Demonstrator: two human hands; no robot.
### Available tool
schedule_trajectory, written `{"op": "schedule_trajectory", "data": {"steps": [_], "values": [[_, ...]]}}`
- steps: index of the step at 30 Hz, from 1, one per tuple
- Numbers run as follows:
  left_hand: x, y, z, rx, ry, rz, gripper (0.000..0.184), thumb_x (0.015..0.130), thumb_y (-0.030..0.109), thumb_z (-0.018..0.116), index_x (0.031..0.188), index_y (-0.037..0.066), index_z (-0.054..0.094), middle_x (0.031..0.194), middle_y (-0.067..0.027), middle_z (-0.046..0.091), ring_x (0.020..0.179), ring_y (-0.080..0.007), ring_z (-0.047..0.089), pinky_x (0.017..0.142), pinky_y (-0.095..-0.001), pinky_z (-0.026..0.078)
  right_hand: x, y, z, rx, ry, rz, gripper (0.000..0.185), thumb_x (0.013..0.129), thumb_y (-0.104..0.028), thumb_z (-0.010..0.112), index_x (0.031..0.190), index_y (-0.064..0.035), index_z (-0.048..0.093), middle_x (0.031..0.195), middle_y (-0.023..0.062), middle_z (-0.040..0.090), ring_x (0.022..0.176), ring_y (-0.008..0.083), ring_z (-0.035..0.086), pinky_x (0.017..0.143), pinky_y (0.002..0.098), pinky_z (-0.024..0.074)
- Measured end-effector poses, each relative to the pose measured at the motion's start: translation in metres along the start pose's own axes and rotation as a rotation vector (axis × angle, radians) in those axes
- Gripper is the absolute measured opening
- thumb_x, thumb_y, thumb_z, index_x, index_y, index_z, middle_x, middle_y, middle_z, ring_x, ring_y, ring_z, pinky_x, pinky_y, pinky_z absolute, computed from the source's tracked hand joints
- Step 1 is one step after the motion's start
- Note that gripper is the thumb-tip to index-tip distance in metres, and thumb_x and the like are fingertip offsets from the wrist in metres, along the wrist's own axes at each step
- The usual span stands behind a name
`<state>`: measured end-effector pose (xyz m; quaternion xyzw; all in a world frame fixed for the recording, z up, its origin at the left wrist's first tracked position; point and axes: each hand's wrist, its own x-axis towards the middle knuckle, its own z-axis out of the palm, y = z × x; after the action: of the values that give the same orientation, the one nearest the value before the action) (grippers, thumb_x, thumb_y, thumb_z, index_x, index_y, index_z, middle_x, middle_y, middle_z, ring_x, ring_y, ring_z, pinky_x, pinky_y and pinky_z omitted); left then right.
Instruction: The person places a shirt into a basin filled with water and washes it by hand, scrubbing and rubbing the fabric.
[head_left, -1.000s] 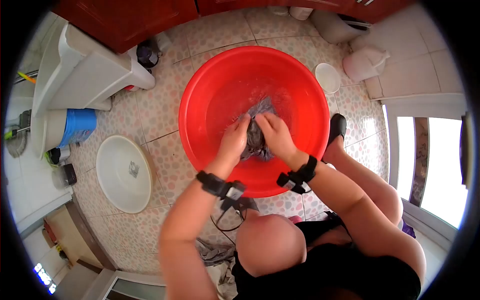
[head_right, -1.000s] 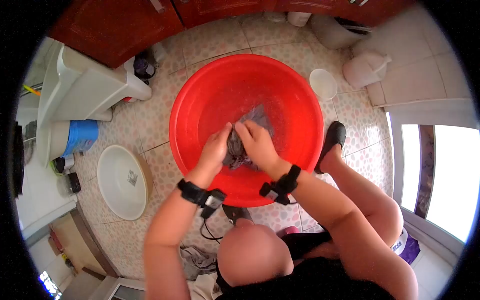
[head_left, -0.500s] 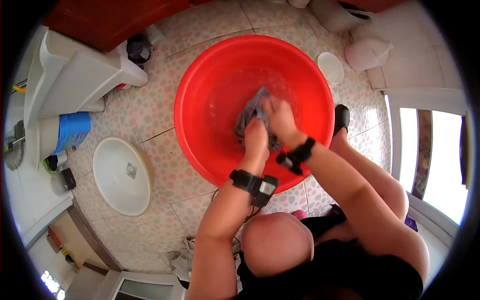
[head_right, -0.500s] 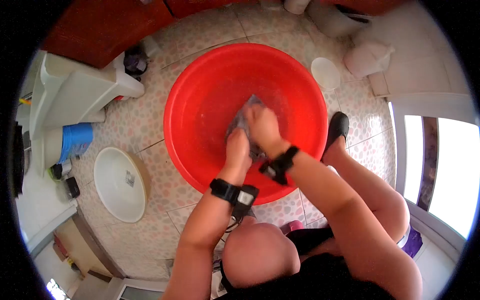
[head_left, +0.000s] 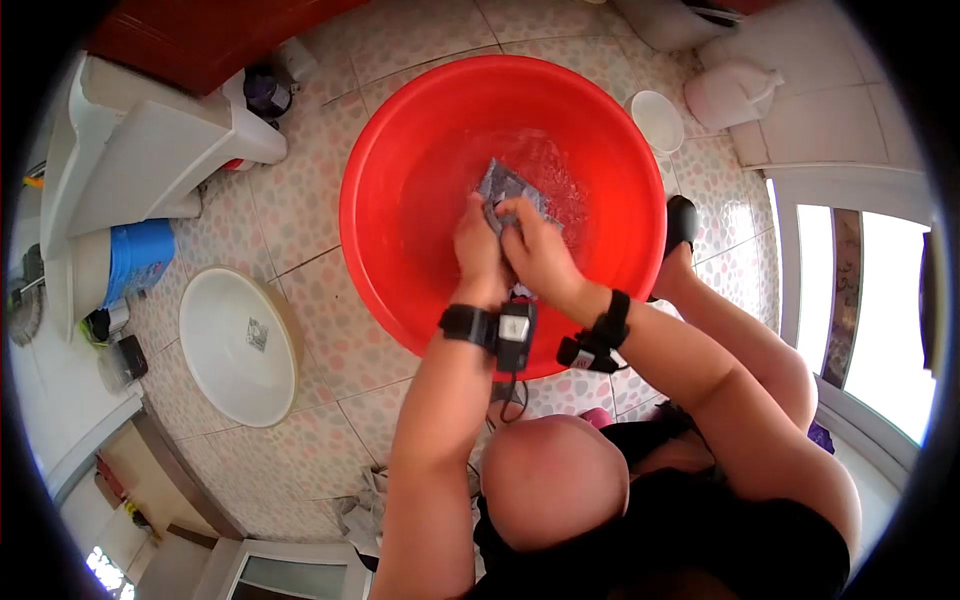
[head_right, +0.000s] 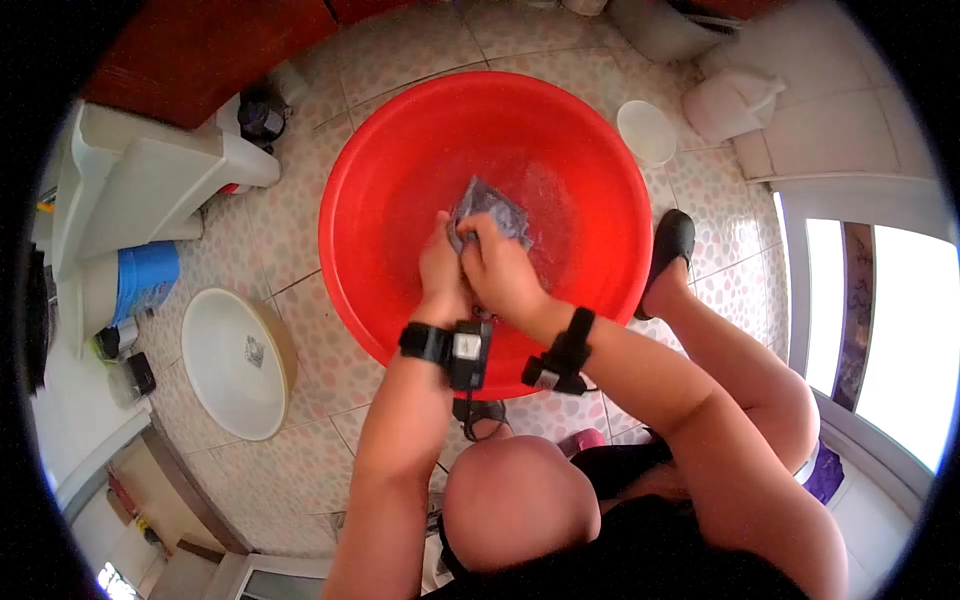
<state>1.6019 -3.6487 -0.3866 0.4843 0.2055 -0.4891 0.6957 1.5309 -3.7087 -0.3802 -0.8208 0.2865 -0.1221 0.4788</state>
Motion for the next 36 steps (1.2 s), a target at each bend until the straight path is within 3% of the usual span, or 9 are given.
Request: {"op": "schedule_trajectory", "data": {"steps": [5, 9, 11, 16, 23, 27, 31, 34, 36], "values": [[0.014, -0.037, 0.011, 0.085, 0.012, 0.270, 0.042, 0.090, 0.036, 0.038, 0.106, -0.002, 0.049, 0.097, -0.0126, 0.056, 0.083, -0.0207, 0.055, 0.072, -0.0349, 0.045, 0.043, 0.018, -0.007, 0.086, 0.253, 0.129, 0.023, 0.082, -0.013, 0.049, 0.102, -0.0039, 0.048, 0.087, 0.0255, 0.057, 0.085, 0.0419, 0.054, 0.073, 0.0440, 0.0438], [0.013, -0.008, -0.011, -0.242, -0.313, -0.129, 0.034, 0.090, 0.027, 0.042, 0.096, -0.005, 0.053, 0.099, -0.0111, 0.056, 0.094, -0.0182, 0.052, 0.081, -0.0289, 0.041, 0.014, -0.015, -0.004, 0.113, -0.068, 0.099, 0.024, 0.082, -0.013, 0.048, 0.105, -0.0043, 0.047, 0.084, 0.0250, 0.058, 0.082, 0.0410, 0.055, 0.069, 0.0433, 0.0447], [0.006, -0.037, 0.011, -0.018, 0.067, 0.295, 0.034, 0.091, 0.031, 0.039, 0.090, -0.001, 0.053, 0.087, -0.0115, 0.057, 0.081, -0.0206, 0.057, 0.071, -0.0310, 0.046, 0.047, 0.015, -0.006, -0.001, 0.149, 0.073, 0.024, 0.081, -0.012, 0.047, 0.104, -0.0044, 0.046, 0.081, 0.0255, 0.057, 0.081, 0.0426, 0.055, 0.068, 0.0450, 0.0433], [0.001, 0.009, -0.003, -0.047, -0.104, 0.035, 0.034, 0.088, 0.034, 0.045, 0.099, 0.003, 0.053, 0.092, -0.0074, 0.056, 0.085, -0.0157, 0.053, 0.070, -0.0307, 0.045, 0.004, -0.016, -0.001, 0.113, 0.013, -0.101, 0.020, 0.080, -0.010, 0.046, 0.099, -0.0044, 0.046, 0.083, 0.0265, 0.055, 0.078, 0.0430, 0.055, 0.066, 0.0470, 0.0418], [-0.003, -0.017, 0.018, 0.212, 0.023, 0.310, 0.041, 0.090, 0.032, 0.039, 0.106, -0.004, 0.052, 0.103, -0.0146, 0.055, 0.089, -0.0213, 0.055, 0.073, -0.0329, 0.045, 0.034, 0.007, -0.008, 0.100, 0.207, 0.037, 0.021, 0.081, -0.006, 0.045, 0.101, -0.0025, 0.046, 0.081, 0.0229, 0.058, 0.080, 0.0377, 0.058, 0.066, 0.0423, 0.0450], [-0.006, 0.006, 0.002, -0.100, -0.161, -0.050, 0.040, 0.090, 0.032, 0.035, 0.098, -0.002, 0.054, 0.096, -0.0157, 0.055, 0.081, -0.0231, 0.056, 0.070, -0.0366, 0.047, 0.005, -0.015, -0.010, 0.005, -0.102, 0.041, 0.019, 0.082, -0.008, 0.045, 0.100, -0.0031, 0.045, 0.076, 0.0234, 0.058, 0.076, 0.0395, 0.058, 0.063, 0.0430, 0.0449], [0.000, -0.032, 0.019, 0.232, 0.020, 0.312, 0.034, 0.089, 0.030, 0.038, 0.097, 0.000, 0.053, 0.085, -0.0100, 0.058, 0.073, -0.0202, 0.056, 0.069, -0.0359, 0.047, 0.045, 0.010, -0.019, 0.049, 0.221, 0.118, 0.019, 0.082, -0.007, 0.045, 0.100, -0.0032, 0.045, 0.073, 0.0235, 0.057, 0.072, 0.0387, 0.058, 0.062, 0.0412, 0.0455], [0.003, 0.002, 0.001, -0.103, -0.112, 0.011, 0.035, 0.089, 0.025, 0.041, 0.100, -0.005, 0.055, 0.100, -0.0125, 0.057, 0.093, -0.0192, 0.051, 0.081, -0.0307, 0.040, 0.003, -0.013, -0.006, -0.004, 0.072, -0.218, 0.021, 0.081, -0.006, 0.045, 0.101, -0.0042, 0.044, 0.079, 0.0231, 0.058, 0.077, 0.0385, 0.058, 0.070, 0.0404, 0.0445], [0.012, -0.017, 0.004, -0.078, -0.080, 0.105, 0.033, 0.088, 0.025, 0.042, 0.103, -0.002, 0.054, 0.100, -0.0109, 0.056, 0.092, -0.0189, 0.052, 0.077, -0.0317, 0.042, 0.004, -0.012, -0.010, 0.050, -0.020, 0.051, 0.020, 0.081, -0.002, 0.043, 0.101, -0.0014, 0.047, 0.081, 0.0175, 0.054, 0.073, 0.0250, 0.055, 0.069, 0.0332, 0.0445]]}}
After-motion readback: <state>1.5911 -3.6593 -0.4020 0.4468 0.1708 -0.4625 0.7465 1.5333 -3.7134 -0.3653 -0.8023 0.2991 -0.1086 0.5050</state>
